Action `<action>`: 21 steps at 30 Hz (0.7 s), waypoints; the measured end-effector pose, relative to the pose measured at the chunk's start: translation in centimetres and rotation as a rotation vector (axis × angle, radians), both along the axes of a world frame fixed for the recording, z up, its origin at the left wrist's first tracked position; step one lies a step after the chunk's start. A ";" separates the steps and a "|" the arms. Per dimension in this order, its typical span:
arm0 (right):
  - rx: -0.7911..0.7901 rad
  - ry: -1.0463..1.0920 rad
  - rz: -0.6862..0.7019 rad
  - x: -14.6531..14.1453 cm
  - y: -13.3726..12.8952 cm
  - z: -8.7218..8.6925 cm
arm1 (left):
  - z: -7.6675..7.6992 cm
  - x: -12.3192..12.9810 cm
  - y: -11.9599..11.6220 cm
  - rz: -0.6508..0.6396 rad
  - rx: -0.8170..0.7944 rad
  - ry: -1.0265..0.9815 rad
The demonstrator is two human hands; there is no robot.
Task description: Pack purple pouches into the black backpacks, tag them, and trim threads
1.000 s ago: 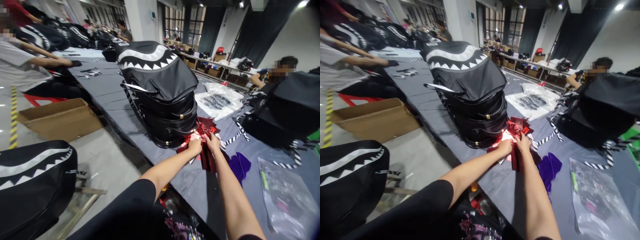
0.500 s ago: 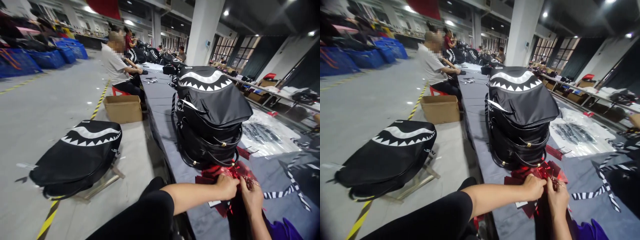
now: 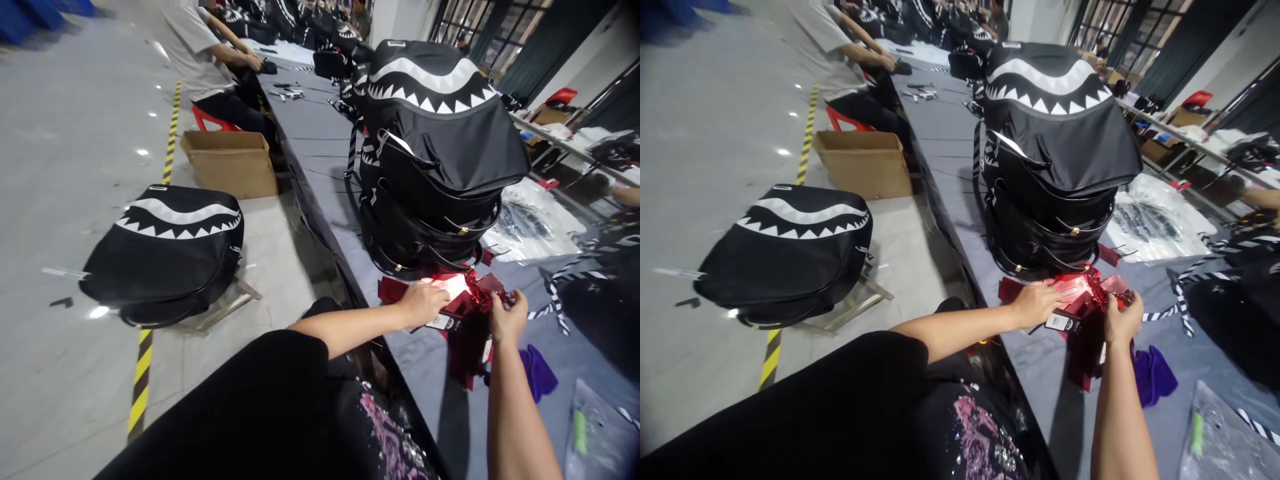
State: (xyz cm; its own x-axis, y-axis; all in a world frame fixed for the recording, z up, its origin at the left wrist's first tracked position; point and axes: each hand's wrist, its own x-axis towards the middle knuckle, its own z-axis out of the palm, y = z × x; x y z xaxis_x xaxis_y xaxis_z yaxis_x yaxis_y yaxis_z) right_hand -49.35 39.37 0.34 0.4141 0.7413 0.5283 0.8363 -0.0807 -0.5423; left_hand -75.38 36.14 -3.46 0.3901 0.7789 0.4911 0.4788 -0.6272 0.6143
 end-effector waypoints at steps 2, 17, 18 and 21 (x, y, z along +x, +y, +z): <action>0.102 -0.223 0.060 -3.1 -2.2 0.3 | -0.1 -4.2 -1.9 0.063 0.018 -0.201; -0.569 -0.990 0.404 -24.9 1.9 -5.7 | -7.7 -23.3 -1.3 0.519 -0.386 -0.154; -0.588 -1.003 0.415 -24.6 1.9 -5.4 | -7.8 -23.2 -0.6 0.513 -0.398 -0.119; -0.650 -1.028 0.425 -22.5 1.1 -4.4 | -8.0 -23.1 1.3 0.476 -0.423 -0.042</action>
